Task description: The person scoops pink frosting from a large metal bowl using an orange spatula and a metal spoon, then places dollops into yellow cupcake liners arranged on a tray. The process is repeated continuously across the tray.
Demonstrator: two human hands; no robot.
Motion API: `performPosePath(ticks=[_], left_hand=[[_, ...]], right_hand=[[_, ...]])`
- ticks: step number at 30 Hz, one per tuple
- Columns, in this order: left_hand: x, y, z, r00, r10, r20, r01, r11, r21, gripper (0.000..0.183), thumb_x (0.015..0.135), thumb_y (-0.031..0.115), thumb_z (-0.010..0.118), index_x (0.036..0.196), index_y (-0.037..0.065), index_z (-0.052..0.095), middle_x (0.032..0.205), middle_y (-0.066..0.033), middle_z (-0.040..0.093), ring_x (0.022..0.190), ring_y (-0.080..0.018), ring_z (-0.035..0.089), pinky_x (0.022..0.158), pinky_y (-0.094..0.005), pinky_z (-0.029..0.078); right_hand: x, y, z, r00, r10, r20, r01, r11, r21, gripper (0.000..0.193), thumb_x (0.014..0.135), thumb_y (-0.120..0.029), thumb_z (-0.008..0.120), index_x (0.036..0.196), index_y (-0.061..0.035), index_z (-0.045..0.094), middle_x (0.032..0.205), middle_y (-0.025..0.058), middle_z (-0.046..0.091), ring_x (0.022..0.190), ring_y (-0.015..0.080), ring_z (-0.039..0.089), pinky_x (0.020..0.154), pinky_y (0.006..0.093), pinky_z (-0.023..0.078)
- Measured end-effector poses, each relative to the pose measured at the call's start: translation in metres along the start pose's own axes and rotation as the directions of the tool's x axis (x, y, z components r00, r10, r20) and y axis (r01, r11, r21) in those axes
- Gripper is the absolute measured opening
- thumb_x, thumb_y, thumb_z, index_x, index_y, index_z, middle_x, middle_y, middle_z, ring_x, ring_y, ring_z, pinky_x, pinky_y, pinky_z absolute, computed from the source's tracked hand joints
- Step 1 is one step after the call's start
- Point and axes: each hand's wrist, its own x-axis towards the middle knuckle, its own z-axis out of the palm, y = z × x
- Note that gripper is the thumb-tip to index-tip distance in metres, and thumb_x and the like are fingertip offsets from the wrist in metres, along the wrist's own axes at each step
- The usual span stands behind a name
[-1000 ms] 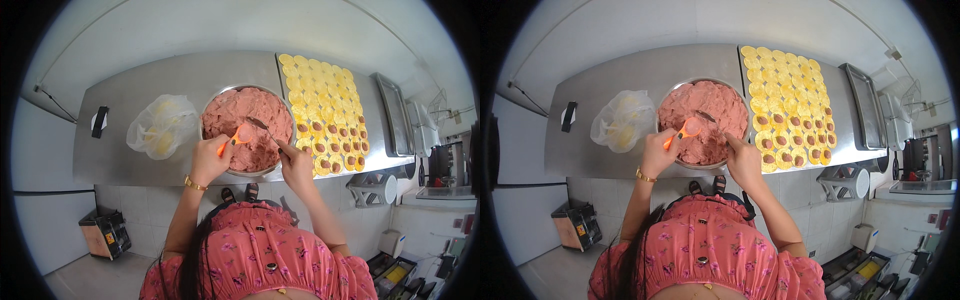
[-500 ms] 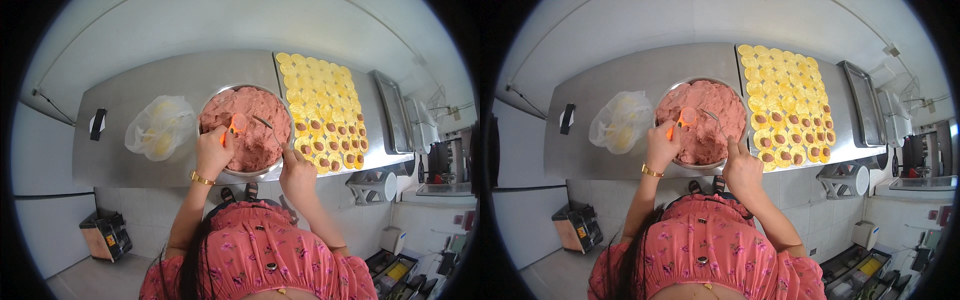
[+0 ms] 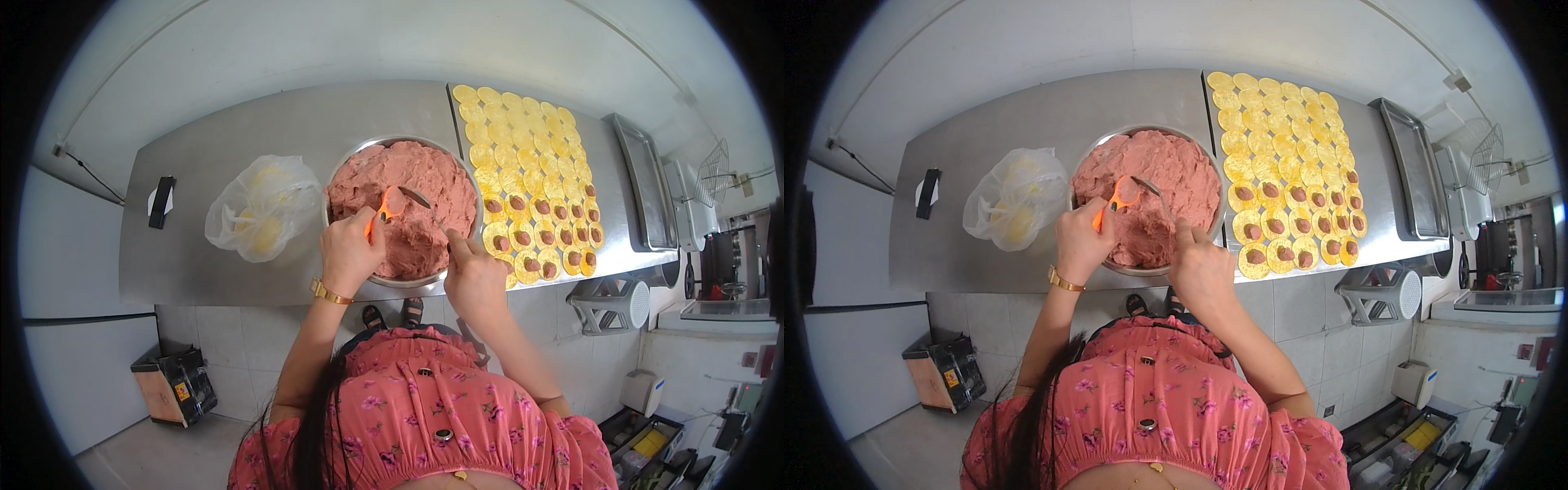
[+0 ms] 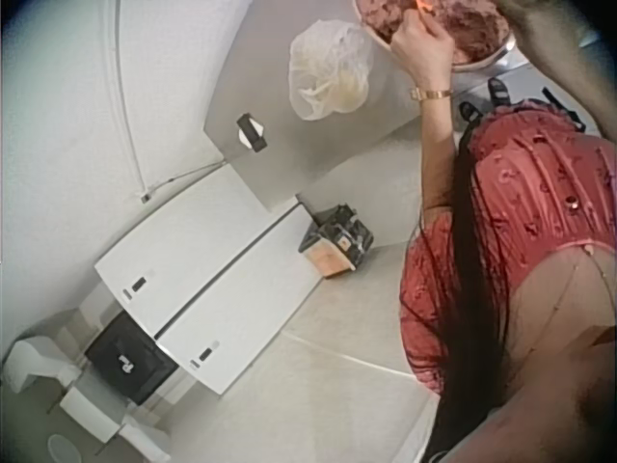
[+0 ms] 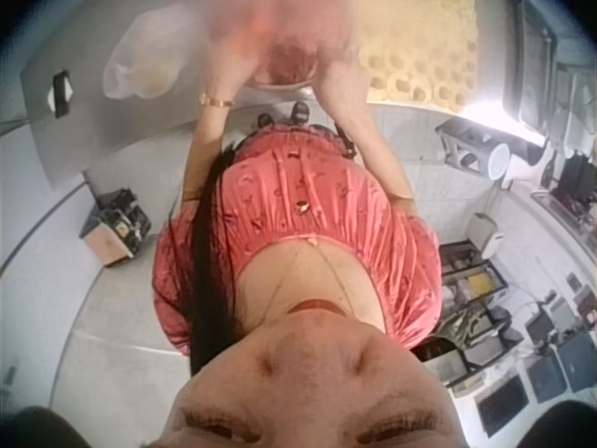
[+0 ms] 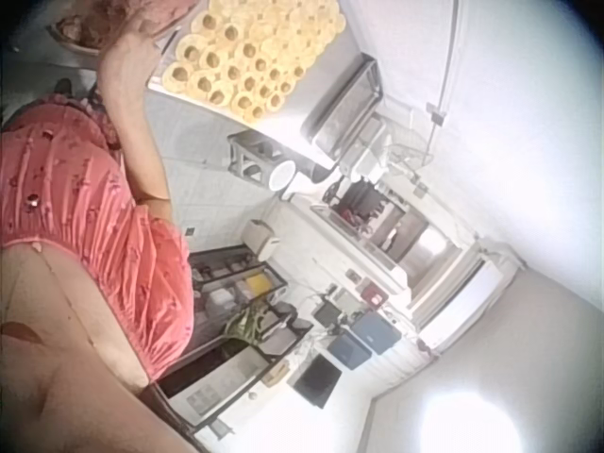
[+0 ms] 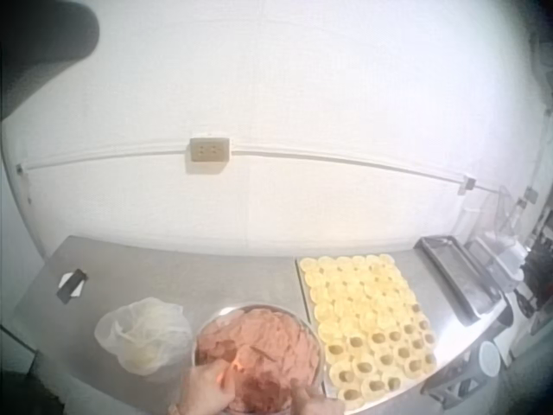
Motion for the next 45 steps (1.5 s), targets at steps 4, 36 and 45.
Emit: performPosePath(ticks=[4,36,45], left_hand=[[-0.001,-0.003,-0.003,0.999,0.042,0.001,-0.042,0.999,0.022,0.014,0.084,0.014,0.06,0.074,0.004,0.056,0.061,-0.0171,0.058,0.057,-0.0373,0.058,0.049,-0.0442,0.042],[0.014,0.04,0.029,0.997,0.072,-0.025,-0.071,0.996,0.053,0.014,0.084,0.015,0.059,0.073,0.006,0.055,0.058,-0.0137,0.058,0.053,-0.0344,0.058,0.046,-0.0431,0.044],[0.054,0.129,0.074,0.997,0.018,-0.074,-0.012,0.997,0.07,0.012,0.084,0.015,0.059,0.076,0.006,0.059,0.06,-0.0173,0.058,0.057,-0.0384,0.058,0.049,-0.0457,0.043]], right_hand=[[0.004,-0.001,-0.003,0.985,-0.17,0.038,0.173,0.978,-0.114,0.039,0.074,-0.006,0.054,0.111,0.0026,0.056,0.077,0.012,0.058,0.056,0.027,0.062,0.046,0.0363,0.049],[0.043,0.123,-0.062,0.744,0.178,0.645,-0.658,0.022,0.753,0.017,0.085,-0.004,0.059,0.096,0.0055,0.068,0.051,-0.005,0.039,0.041,0.0024,0.025,0.038,0.0199,0.015],[0.036,0.186,-0.091,0.83,0.191,0.524,-0.548,0.453,0.703,0.019,0.08,-0.004,0.059,0.094,-0.0009,0.072,0.055,-0.0058,0.048,0.047,0.0026,0.035,0.044,0.0207,0.025]])
